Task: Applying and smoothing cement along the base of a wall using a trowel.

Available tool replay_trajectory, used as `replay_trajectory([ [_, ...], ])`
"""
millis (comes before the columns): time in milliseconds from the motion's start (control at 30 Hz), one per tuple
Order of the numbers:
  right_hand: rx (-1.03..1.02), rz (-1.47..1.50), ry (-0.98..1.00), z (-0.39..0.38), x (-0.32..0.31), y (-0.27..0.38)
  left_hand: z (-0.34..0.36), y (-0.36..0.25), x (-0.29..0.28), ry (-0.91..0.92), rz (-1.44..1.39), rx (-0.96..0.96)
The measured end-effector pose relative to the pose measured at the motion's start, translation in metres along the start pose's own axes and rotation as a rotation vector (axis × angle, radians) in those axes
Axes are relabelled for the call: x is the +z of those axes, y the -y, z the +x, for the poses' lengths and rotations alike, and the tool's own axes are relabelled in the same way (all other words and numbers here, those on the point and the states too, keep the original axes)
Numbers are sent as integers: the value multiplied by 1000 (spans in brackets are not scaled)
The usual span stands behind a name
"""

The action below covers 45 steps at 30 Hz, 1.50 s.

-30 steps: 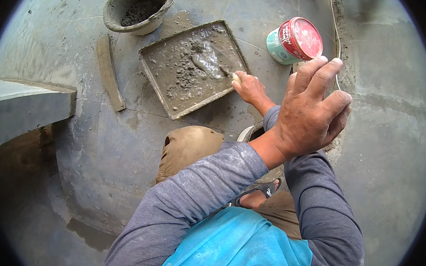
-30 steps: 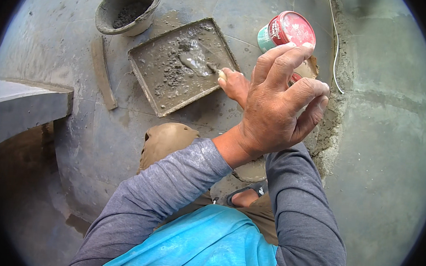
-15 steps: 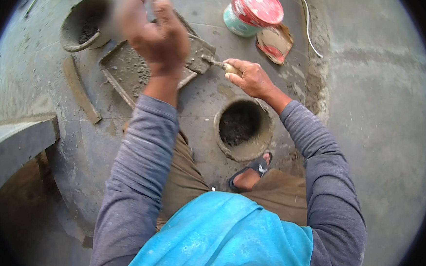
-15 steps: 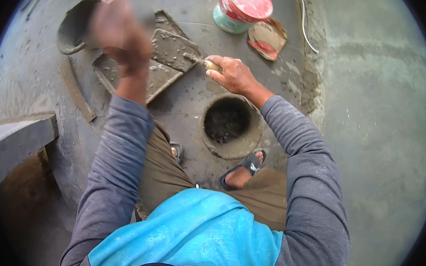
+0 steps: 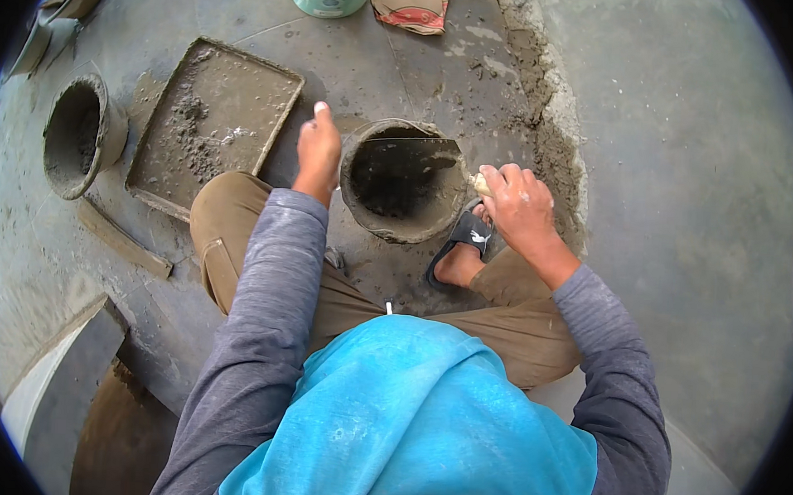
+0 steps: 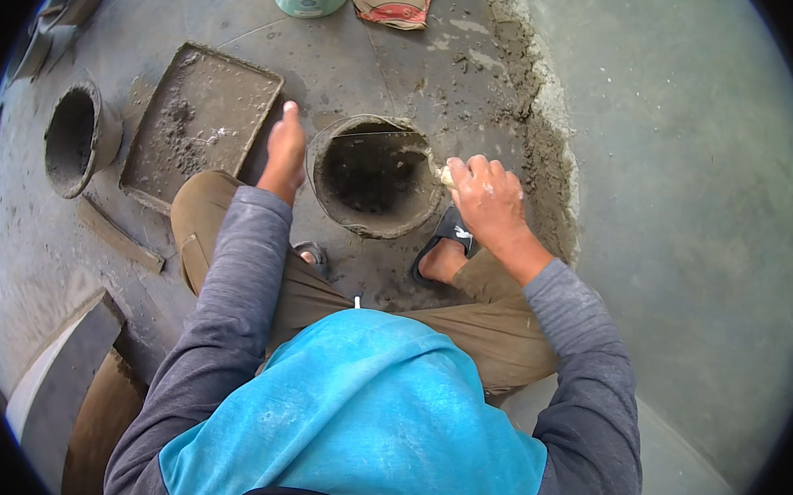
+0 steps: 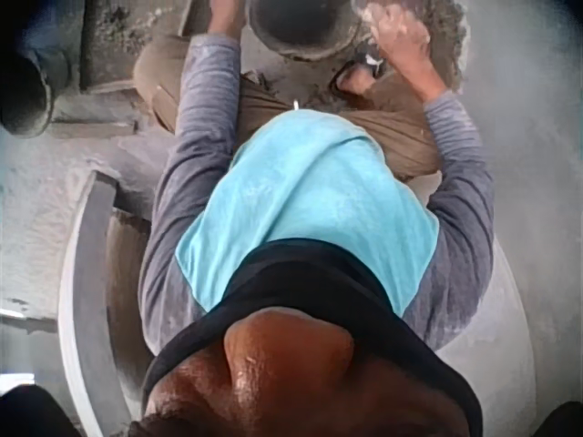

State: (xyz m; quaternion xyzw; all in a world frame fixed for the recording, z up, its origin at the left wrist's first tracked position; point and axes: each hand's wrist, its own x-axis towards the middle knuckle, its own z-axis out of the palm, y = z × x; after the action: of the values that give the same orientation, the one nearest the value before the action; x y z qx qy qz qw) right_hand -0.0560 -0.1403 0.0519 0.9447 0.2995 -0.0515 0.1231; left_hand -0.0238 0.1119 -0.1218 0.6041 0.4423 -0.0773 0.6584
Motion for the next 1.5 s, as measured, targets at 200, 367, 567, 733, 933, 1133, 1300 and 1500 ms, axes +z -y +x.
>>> replay_trajectory([
  [200, 203, -130, 258, -14, 77, 33, -23, 13, 25, 160, 409, 0],
  [367, 394, 335, 623, -18, 84, 47, -20, 44, 35, 97, 317, 178],
  [567, 510, 860, 807, -21, 83, 46, -34, 35, 36, 101, 258, 211],
  [733, 800, 1365, 944, -13, 66, 46, -51, 0, 20, 146, 427, 277],
  [933, 352, 205, 303, -6, 52, 38, -27, -5, 10, 11, 307, 180],
  [1133, 348, 270, 458, -7, 97, 42, -56, 2, 32, 5, 307, 336],
  [1300, 420, 1031, 981, 2, 84, 53, -55, 8, 17, 55, 435, 347],
  [1500, 910, 2211, 1092, 4, 100, 76, -32, 15, 1, 40, 305, 275],
])
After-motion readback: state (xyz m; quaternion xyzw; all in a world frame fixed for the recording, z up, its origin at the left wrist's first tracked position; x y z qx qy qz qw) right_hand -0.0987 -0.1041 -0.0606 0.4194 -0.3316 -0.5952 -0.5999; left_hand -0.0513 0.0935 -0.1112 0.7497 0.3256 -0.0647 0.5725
